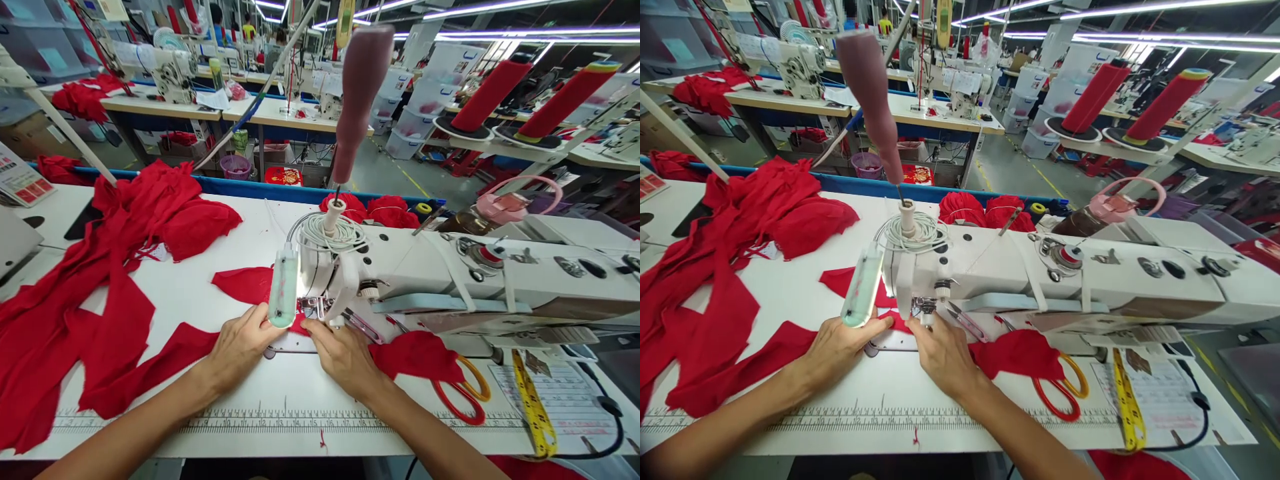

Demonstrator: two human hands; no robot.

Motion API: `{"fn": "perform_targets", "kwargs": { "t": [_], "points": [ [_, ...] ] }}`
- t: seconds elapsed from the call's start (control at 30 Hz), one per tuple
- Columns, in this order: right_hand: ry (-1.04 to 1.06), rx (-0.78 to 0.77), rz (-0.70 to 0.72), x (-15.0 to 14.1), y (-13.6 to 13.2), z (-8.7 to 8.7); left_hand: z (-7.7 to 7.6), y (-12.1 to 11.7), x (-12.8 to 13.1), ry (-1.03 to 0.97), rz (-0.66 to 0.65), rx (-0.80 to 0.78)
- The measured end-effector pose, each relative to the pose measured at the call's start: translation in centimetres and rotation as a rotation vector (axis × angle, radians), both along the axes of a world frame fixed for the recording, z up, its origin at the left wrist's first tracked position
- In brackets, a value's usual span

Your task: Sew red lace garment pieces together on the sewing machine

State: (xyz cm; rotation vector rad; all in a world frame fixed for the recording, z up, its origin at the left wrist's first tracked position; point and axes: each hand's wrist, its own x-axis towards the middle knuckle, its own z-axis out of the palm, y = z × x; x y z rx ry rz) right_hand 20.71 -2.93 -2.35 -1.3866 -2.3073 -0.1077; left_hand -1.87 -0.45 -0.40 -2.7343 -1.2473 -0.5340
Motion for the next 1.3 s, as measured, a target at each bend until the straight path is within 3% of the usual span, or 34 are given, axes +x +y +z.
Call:
{"fn": "perform_targets", "kwargs": {
  "t": [0.23,0.57,0.7,0.8,0.97,1.13,1.3],
  "points": [
    [-0.016,0.018,0.017,-0.1,0.0,-0.7,-0.7,0.0,0.0,-0.028,-0.003,0.136],
    [-0.105,0.105,0.061,0.2,-0.4,0.0,-1.5,-0.1,0.1,-0.119,-0.071,0.217],
    [-0.205,0.163,0.05,0.5,-0.4,0.5,-1.7,-0.1,0.4,-0.146,-0.024,0.207],
    [-0.268,0.212,0.046,0.7,-0.4,0.9,-1.4,0.0,0.5,-0.173,0.006,0.219],
    [-0.305,0.262,0.055,0.8,-0.5,1.1,0.0,0.5,0.5,-0.181,-0.055,0.306],
    [-0.31,0.285,-0.018,0.4,-0.5,-0.2,0.2,0.7,0.7,-0.173,-0.019,0.252],
    [-0.351,0.228,-0.013,0.3,-0.7,-0.6,-1.2,0.2,0.5,-0.154,0.0,0.082]
  ]
}}
